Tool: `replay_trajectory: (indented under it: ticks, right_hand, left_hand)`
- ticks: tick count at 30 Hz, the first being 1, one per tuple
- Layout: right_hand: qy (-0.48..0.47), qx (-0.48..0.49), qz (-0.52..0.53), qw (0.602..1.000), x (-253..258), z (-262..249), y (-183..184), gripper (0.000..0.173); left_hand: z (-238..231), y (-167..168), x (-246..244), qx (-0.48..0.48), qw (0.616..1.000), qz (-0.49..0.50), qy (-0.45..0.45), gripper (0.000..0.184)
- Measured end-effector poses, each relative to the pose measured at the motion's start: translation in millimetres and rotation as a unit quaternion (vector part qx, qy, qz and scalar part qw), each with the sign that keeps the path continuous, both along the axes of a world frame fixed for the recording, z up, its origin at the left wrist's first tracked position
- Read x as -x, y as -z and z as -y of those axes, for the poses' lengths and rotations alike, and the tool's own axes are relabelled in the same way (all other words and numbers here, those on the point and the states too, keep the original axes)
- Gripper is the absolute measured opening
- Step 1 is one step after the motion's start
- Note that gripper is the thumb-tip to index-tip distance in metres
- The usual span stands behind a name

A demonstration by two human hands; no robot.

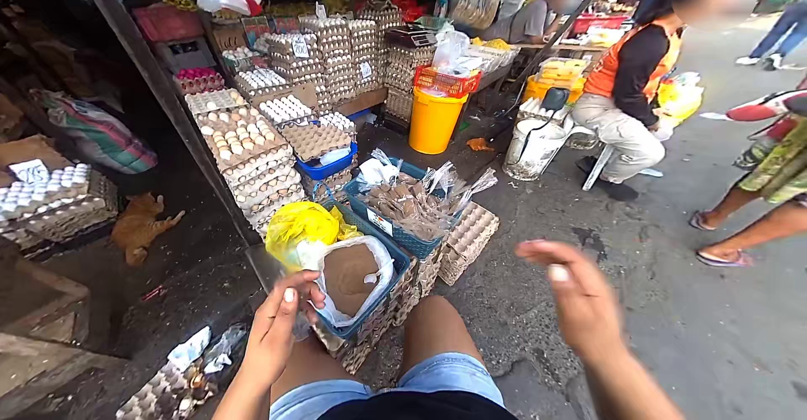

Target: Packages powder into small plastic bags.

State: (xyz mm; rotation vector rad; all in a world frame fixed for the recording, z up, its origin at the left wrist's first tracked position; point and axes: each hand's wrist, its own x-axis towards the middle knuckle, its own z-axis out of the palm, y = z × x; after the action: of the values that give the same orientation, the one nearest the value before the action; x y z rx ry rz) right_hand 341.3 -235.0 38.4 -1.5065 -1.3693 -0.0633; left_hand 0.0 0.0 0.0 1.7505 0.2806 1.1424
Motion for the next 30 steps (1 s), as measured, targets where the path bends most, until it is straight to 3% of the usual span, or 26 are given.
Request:
replay_trajectory:
  ticks: [1, 3, 4, 5, 7, 8, 10, 12, 15, 17, 20, 22, 25, 30]
  right_hand:
    - [0.022, 0.149, -0.042, 0.988, 1, -10, 45, 0.044]
    - [0.024, 0.481, -0.105, 0.870, 5, -15, 127, 0.054]
    - [0.024, 0.573, -0.103, 0.812, 10, -11, 164, 0.058]
    - [0.023, 0.618, -0.086, 0.781, 16, -5, 191, 0.059]
    - [0.019, 0.653, -0.059, 0.755, 30, -2, 203, 0.054]
    - [0.005, 0.652, -0.047, 0.757, 36, -3, 198, 0.051]
    - [-0.067, 0.593, -0.052, 0.800, 38, -8, 185, 0.042]
    - [-0.174, 0.511, -0.114, 0.834, 37, -13, 168, 0.038]
    - [-0.246, 0.386, -0.218, 0.862, 53, -27, 158, 0.031]
    - [-0.255, 0.341, -0.341, 0.838, 65, -34, 161, 0.034]
    - [-0.322, 0.259, -0.433, 0.801, 75, -48, 186, 0.070]
    - [-0.334, 0.260, -0.403, 0.812, 79, -56, 193, 0.073]
    - [-0.306, 0.300, -0.376, 0.822, 69, -61, 170, 0.045]
    - [-0.219, 0.183, -0.462, 0.840, 24, -55, 123, 0.050]
  left_hand:
    - [3, -2, 0, -0.014, 0.999, -0.031, -0.037, 0.045]
    - [7, -4, 0, -0.033, 0.993, -0.072, -0.090, 0.038]
    - [8, -4, 1, -0.028, 0.991, -0.082, -0.105, 0.035]
    - [8, -4, 0, -0.015, 0.990, -0.084, -0.114, 0.030]
    - [9, -6, -5, 0.023, 0.990, -0.076, -0.120, 0.019]
    - [10, -5, -6, 0.039, 0.990, -0.070, -0.116, 0.015]
    - [11, -1, -16, 0.059, 0.992, -0.051, -0.097, 0.009]
    - [15, 3, -36, 0.065, 0.994, -0.056, -0.071, 0.009]
    - [23, 13, -65, 0.050, 0.986, -0.157, 0.030, 0.026]
    - [32, 30, -81, 0.072, 0.954, -0.259, 0.132, 0.035]
    - [39, 82, -98, 0.081, 0.897, -0.372, 0.226, 0.032]
    - [44, 104, -101, 0.050, 0.865, -0.432, 0.252, 0.028]
    - [46, 112, -103, 0.020, 0.839, -0.473, 0.268, 0.029]
    - [35, 105, -101, 0.005, 0.831, -0.466, 0.305, 0.025]
